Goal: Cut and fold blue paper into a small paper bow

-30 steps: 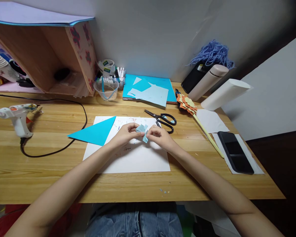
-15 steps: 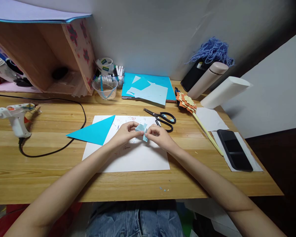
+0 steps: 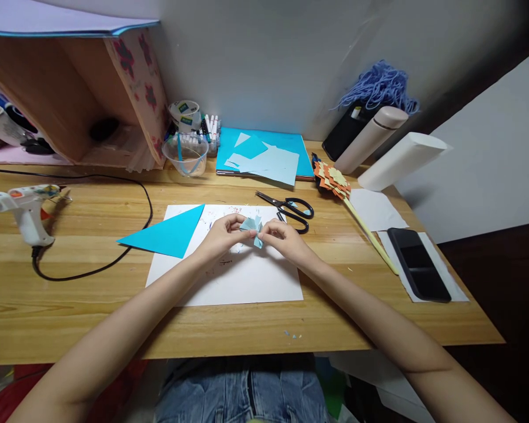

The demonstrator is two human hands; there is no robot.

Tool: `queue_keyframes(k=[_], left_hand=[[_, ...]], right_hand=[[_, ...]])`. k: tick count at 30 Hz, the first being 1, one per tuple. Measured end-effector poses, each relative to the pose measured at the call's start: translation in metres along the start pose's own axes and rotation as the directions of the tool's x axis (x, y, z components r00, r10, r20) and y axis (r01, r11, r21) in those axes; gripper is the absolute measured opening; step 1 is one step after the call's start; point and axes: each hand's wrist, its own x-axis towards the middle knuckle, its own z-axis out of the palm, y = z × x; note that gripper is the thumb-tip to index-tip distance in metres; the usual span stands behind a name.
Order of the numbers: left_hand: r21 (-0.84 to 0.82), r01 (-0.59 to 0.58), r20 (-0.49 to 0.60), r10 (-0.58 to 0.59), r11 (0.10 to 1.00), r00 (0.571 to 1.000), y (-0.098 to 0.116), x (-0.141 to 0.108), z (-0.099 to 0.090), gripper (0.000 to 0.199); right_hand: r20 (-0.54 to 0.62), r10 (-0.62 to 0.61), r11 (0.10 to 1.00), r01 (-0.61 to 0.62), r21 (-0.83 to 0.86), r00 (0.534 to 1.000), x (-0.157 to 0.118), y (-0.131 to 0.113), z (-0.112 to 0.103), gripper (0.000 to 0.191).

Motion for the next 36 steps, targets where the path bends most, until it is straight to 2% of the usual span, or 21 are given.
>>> queue_keyframes(k=[12, 18, 26, 32, 36], left_hand=[[-0.004, -0.039, -0.052, 0.039, 0.999, 0.998, -0.004, 0.001, 0.002, 0.036], [0.008, -0.052, -0.039, 0.052, 0.999, 0.998, -0.002, 0.001, 0.002, 0.032], [0.025, -0.074, -0.033, 0.075, 0.997, 0.997, -0.003, 0.002, -0.001, 0.026], [0.201, -0.086, 0.008, 0.086, 0.976, 0.996, 0.002, 0.001, -0.006, 0.026], [0.303, -0.087, -0.023, 0.099, 0.949, 0.995, 0.002, 0.001, -0.006, 0.023]], right_hand=[[-0.023, 0.009, 0.999, -0.01, -0.039, 1.0, 0.0, 0.002, 0.0, 0.022], [-0.049, 0.004, 1.0, -0.006, -0.025, 0.999, -0.001, 0.0, 0.0, 0.023], [-0.049, 0.005, 0.984, 0.004, 0.176, 0.999, 0.002, 0.001, -0.002, 0.022], [-0.038, -0.003, 0.968, 0.013, 0.252, 0.999, 0.003, -0.001, -0.01, 0.026], [-0.027, 0.043, 0.956, -0.033, 0.291, 0.999, 0.002, -0.005, -0.013, 0.027]])
